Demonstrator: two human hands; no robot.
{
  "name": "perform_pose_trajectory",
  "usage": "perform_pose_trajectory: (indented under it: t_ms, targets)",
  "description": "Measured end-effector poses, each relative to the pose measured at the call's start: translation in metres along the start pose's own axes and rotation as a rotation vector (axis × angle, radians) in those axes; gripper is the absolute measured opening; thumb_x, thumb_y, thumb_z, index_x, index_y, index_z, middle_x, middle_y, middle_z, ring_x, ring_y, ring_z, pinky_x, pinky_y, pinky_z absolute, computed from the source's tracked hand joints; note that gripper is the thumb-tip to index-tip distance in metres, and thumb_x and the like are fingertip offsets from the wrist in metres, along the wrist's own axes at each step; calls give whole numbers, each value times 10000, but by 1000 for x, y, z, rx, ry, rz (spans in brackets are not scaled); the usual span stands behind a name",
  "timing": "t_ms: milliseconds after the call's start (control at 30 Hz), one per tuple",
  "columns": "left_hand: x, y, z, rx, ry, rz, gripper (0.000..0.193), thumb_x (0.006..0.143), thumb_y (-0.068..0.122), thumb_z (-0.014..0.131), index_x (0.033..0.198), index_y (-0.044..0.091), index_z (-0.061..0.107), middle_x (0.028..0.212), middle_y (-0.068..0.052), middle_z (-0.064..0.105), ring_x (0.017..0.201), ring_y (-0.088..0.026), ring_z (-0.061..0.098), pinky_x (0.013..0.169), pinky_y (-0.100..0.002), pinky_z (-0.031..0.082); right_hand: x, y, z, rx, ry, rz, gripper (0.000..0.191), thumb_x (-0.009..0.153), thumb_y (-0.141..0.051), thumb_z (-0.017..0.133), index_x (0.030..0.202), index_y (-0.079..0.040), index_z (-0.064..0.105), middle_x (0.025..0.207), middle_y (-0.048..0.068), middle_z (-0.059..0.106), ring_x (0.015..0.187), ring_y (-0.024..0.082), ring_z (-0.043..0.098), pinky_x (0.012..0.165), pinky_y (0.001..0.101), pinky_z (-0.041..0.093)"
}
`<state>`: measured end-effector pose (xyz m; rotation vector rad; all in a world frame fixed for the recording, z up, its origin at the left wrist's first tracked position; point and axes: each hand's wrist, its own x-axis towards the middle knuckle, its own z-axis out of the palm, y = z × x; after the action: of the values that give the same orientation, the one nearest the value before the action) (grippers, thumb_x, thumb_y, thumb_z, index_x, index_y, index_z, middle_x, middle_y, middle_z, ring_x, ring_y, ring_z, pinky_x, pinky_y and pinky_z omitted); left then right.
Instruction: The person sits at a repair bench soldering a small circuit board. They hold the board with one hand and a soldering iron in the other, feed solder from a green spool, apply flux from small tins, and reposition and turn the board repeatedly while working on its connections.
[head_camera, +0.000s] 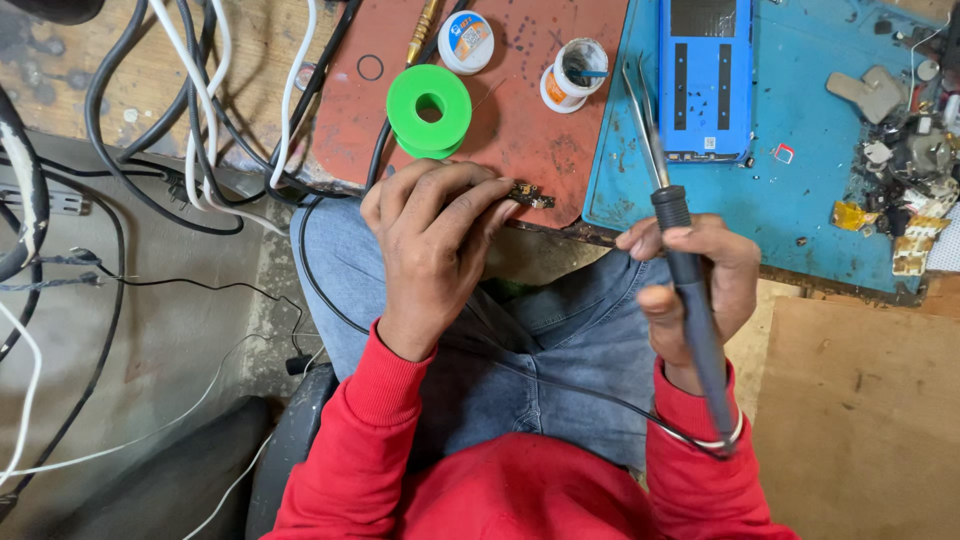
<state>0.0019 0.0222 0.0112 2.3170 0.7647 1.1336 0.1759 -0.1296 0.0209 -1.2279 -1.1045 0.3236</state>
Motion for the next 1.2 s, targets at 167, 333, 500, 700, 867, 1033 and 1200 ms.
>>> perform_pose_trajectory:
  t_ms: [167,333,500,700,867,1033,1200]
  targets:
    - [3,2,0,-2,4,0,238,929,208,844,1148,189,754,1176,59,689,1184,-196,581,1038,-388,348,1,2,-4,-8,73,118,517,998,-395,716,1340,-53,534,1089,138,689,959,179,717,910,332,603]
    - [9,7,-5,-25,-30,-28,218,920,197,830,1125,187,756,1101,68,712,1120,-179,600,1012,-390,345,5,22,-9,-114,82,95,390,1067,-248,784,1203,47,569,972,179,674,805,180,676,754,279,568]
    - [23,9,-15,-144,-151,-77,179,964,140,781,1141,154,756,1062,16,732,1052,-197,626,921,-369,375,2,27,-12,63,68,195,371,1028,-255,710,1216,43,594,943,161,736,810,170,734,746,256,600]
    - [38,9,-18,-208,-236,-132,146,967,136,750,1111,119,761,1004,-12,745,964,-216,636,829,-373,386,3,25,-7,34,79,143,329,1005,-138,758,1223,34,582,1019,138,722,830,167,730,785,280,618]
    - [43,5,-22,-217,-301,-86,199,961,100,697,1150,120,754,1025,-15,728,1019,-238,651,865,-391,411,5,21,-11,-123,12,87,246,985,-98,749,1159,27,628,1056,107,655,900,143,683,807,249,566]
    - [47,5,-21,-151,-313,-45,190,978,115,671,1140,141,768,1020,-15,727,991,-254,647,832,-419,394,12,21,-9,-326,-31,-55,193,898,-62,764,1071,-6,700,956,111,665,751,130,631,660,235,497]
    - [48,8,-21,-98,-309,-43,180,975,126,674,1124,151,773,984,-9,715,955,-265,629,791,-426,378,16,20,-7,-354,-69,-84,197,866,-47,758,1054,-3,721,901,114,678,686,133,613,610,242,475]
